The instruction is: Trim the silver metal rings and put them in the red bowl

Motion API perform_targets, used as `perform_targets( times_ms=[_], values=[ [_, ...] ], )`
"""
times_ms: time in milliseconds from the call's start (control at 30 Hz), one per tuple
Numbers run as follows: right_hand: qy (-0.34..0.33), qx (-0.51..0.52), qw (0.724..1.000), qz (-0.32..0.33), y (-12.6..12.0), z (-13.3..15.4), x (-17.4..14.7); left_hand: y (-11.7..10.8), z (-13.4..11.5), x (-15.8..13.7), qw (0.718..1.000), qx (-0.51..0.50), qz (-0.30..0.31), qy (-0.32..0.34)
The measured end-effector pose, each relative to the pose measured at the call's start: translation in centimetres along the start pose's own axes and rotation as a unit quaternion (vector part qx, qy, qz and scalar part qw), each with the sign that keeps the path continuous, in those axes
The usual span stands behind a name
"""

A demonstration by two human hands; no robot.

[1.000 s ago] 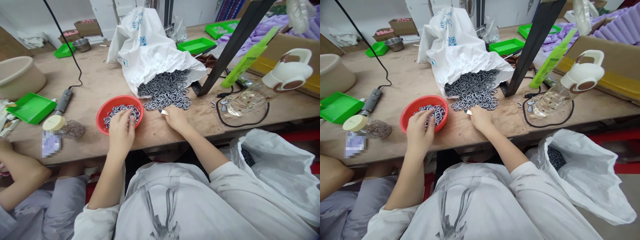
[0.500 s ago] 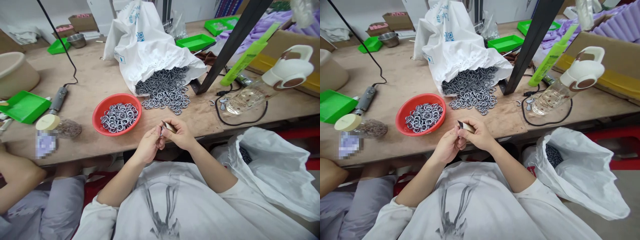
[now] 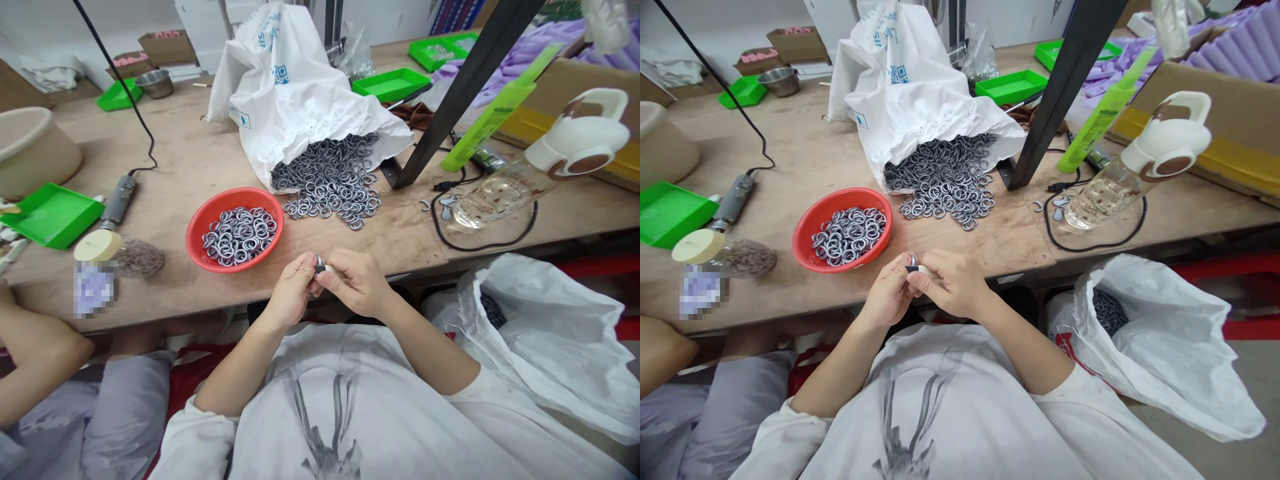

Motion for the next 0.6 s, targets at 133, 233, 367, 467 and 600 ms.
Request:
perform_targets(
  times_ms=[133, 233, 367, 467, 600],
  values=[
    [-0.029, 0.006, 1.000, 0.000, -0.2, 0.4, 0.2, 0.1, -0.2, -0.3, 1.000, -0.002, 0.013, -0.015],
    [-0.033, 0.021, 0.999, 0.005, -0.1, 0.9, 0.3, -0.2, -0.3, -0.3, 1.000, 0.004, 0.020, -0.012],
    [-0.003, 0.061, 0.998, 0.006, 0.2, 0.0, 0.1, -0.4, -0.2, -0.7, 0.997, 0.047, 0.063, 0.022],
    [0.125, 0.052, 0.989, -0.050, -0.3, -3.7, -0.5, 0.3, -0.8, -2.1, 0.965, 0.199, 0.159, 0.059],
    [0.254, -0.089, 0.963, -0.035, -1.2, -8.3, -0.1, -2.0, -4.7, -2.9, 0.893, 0.413, 0.019, 0.178]
  ],
)
Point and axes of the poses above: each hand's wrist, its own x-axis towards the middle knuckle, its own y-axis out of the palm, z = x × y, the point moved 4 cm from there along x, towards the middle knuckle, and after that the axes turned 12 degrees about -y, right-handed, at the moved point
